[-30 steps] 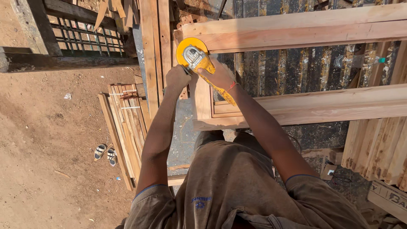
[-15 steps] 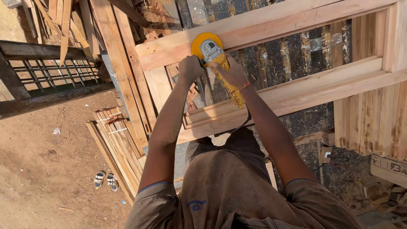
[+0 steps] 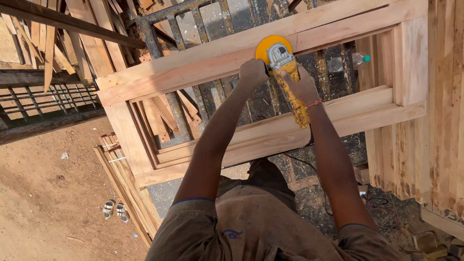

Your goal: The person uses a yellow angle grinder with a sanding disc to smooth the surfaces of a rectangular wooden frame. They move the tool along the edges and corners, then flip the frame to sand the other side.

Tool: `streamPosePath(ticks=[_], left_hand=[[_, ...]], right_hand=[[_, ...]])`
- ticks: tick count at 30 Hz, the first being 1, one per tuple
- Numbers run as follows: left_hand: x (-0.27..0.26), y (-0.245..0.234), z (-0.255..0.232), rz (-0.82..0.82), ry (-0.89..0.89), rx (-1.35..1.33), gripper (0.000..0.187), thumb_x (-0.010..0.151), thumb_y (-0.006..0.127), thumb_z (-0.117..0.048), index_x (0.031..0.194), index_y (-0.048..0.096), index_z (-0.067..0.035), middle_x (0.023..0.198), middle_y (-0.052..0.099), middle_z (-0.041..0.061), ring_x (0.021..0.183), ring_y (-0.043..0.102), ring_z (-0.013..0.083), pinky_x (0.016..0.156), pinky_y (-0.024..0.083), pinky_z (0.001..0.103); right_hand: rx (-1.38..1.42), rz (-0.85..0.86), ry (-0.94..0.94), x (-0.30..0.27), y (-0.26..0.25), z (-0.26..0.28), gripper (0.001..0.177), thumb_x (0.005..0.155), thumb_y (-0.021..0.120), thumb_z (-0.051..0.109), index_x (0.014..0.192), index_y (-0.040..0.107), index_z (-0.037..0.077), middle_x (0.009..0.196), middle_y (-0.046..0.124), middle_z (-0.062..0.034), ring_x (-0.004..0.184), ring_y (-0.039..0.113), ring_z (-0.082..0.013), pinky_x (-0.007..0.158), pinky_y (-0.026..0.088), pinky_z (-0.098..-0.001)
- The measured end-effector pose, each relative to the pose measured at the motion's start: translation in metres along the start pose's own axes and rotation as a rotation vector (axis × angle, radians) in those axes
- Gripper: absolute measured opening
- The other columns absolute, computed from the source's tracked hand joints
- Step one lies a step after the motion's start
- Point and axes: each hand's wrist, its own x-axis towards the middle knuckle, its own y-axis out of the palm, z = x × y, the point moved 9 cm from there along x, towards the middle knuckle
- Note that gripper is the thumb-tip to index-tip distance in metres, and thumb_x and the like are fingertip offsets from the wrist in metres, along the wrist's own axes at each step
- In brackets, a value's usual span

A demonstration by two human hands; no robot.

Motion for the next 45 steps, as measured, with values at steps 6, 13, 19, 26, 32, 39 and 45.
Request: streamPosePath(ticks=[6, 13, 19, 26, 32, 39, 45], left_hand=[[0.071, 0.046, -0.108, 0.002, 0.060, 0.064, 0.019, 0.078, 0.075, -0.025, 0.091, 0.078, -0.012, 0.089, 0.077, 0.011, 0.086, 0.076, 0.0292, 0.074, 0.060, 0.043], [0.012, 0.023, -0.023, 0.086, -0.089, 0.049, 0.023, 0.081, 0.076, -0.029, 0.093, 0.077, -0.010, 0.092, 0.077, 0.012, 0.089, 0.076, 0.0284, 0.078, 0.060, 0.044], [-0.155, -0.070, 0.167, -0.114, -0.377, 0.061, 0.031, 0.084, 0.071, -0.035, 0.089, 0.076, -0.004, 0.089, 0.076, 0.017, 0.086, 0.075, 0.0353, 0.077, 0.060, 0.048], [-0.481, -0.056, 0.215, -0.441, -0.767, -0.373, 0.046, 0.085, 0.068, -0.044, 0.085, 0.073, 0.001, 0.079, 0.070, 0.029, 0.081, 0.071, 0.0456, 0.071, 0.055, 0.054], [-0.686, 0.042, 0.187, -0.678, -1.081, -0.643, 0.036, 0.082, 0.074, -0.036, 0.088, 0.074, 0.000, 0.072, 0.071, 0.021, 0.068, 0.070, 0.0354, 0.062, 0.050, 0.046], [-0.804, 0.149, 0.165, -0.982, -1.178, -1.071, 0.026, 0.085, 0.072, -0.019, 0.073, 0.063, 0.003, 0.057, 0.059, 0.007, 0.051, 0.053, 0.0147, 0.051, 0.043, 0.037], [-0.872, 0.217, 0.141, -1.249, -1.116, -1.098, 0.018, 0.085, 0.073, -0.009, 0.076, 0.062, 0.002, 0.064, 0.061, 0.005, 0.057, 0.051, 0.0116, 0.054, 0.042, 0.033]], right_hand=[[0.030, -0.053, 0.095, 0.013, -0.092, -0.069, 0.061, 0.101, 0.064, 0.055, 0.131, 0.064, 0.002, 0.114, 0.070, -0.0119, 0.101, 0.067, -0.0215, 0.088, 0.053, -0.0396], [-0.025, 0.015, 0.145, 0.005, -0.021, -0.042, 0.067, 0.095, 0.068, 0.058, 0.138, 0.061, 0.006, 0.123, 0.070, -0.0152, 0.112, 0.068, -0.0248, 0.095, 0.052, -0.0411], [-0.018, 0.427, -0.035, -0.027, 0.172, 0.081, 0.071, 0.087, 0.065, 0.066, 0.129, 0.066, 0.009, 0.114, 0.075, -0.0136, 0.103, 0.073, -0.0261, 0.092, 0.055, -0.0407], [-0.144, 1.185, -0.199, -0.206, 0.238, 0.101, 0.091, 0.083, 0.056, 0.067, 0.153, 0.040, 0.012, 0.119, 0.067, -0.0117, 0.089, 0.068, -0.0239, 0.075, 0.058, -0.0410], [0.365, 1.680, -0.007, -0.345, 0.216, 0.104, 0.082, 0.092, 0.071, 0.035, 0.158, 0.034, 0.006, 0.128, 0.062, -0.0163, 0.106, 0.064, -0.0210, 0.090, 0.056, -0.0353], [-0.330, 1.587, -0.256, -0.426, 0.273, 0.101, 0.079, 0.087, 0.059, 0.040, 0.157, 0.037, 0.012, 0.141, 0.059, -0.0165, 0.113, 0.068, -0.0273, 0.095, 0.060, -0.0400], [-0.392, 1.646, -0.476, -0.441, 0.309, 0.070, 0.089, 0.091, 0.065, 0.050, 0.161, 0.026, 0.009, 0.148, 0.056, -0.0221, 0.139, 0.053, -0.0287, 0.116, 0.041, -0.0414]])
